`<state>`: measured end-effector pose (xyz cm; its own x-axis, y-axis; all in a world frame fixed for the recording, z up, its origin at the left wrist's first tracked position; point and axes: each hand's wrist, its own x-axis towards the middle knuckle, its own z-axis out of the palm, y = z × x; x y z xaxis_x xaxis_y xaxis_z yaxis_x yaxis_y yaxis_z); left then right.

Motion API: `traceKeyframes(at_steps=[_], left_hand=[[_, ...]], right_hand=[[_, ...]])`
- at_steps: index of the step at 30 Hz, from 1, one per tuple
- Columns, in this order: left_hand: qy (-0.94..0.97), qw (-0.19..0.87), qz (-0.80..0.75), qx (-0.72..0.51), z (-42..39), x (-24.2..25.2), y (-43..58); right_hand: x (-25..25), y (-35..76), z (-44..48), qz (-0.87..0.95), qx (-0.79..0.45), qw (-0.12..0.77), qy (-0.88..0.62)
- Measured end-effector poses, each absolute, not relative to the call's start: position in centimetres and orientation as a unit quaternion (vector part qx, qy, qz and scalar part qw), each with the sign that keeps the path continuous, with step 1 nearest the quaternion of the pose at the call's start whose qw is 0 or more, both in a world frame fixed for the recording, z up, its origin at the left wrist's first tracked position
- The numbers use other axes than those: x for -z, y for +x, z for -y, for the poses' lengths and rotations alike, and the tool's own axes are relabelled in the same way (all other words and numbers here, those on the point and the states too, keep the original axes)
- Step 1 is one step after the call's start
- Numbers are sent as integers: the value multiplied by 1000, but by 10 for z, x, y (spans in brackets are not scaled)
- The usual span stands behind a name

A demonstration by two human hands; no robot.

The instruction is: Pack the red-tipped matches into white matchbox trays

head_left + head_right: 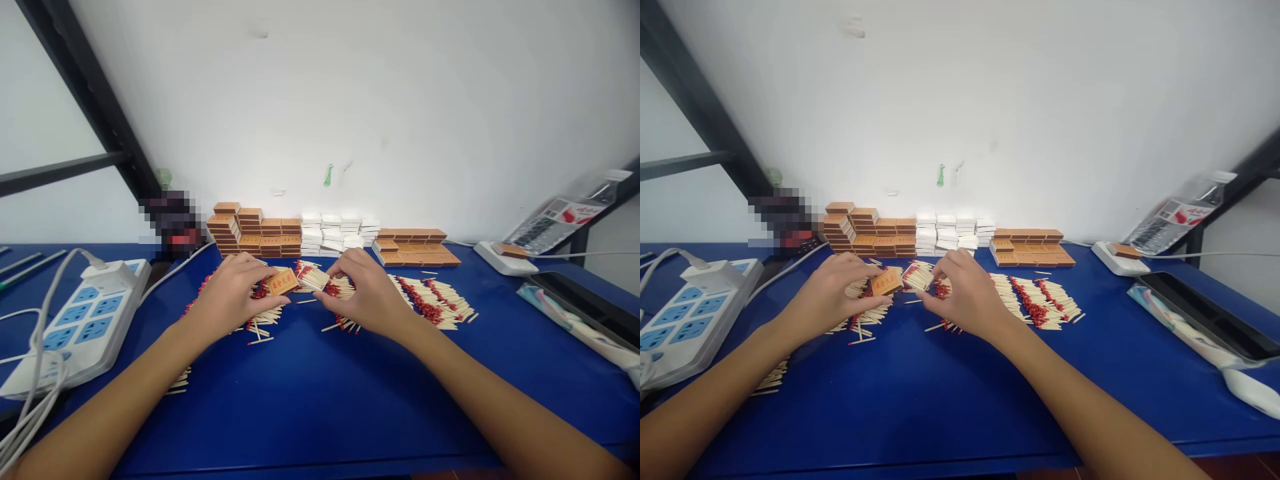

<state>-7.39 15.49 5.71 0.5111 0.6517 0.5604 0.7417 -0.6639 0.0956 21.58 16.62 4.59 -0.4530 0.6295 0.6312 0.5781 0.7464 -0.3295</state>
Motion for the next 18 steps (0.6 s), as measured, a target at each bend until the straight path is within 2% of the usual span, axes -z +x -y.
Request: traceKeyframes(at_steps=[12, 18], left_hand=[[-874, 96, 368, 303, -150, -51, -77], [-880, 67, 358, 304, -153, -44, -80]], right_hand=[[-49, 211, -158, 870, -58, 360, -331], [-48, 217, -162, 888, -86, 327, -313]])
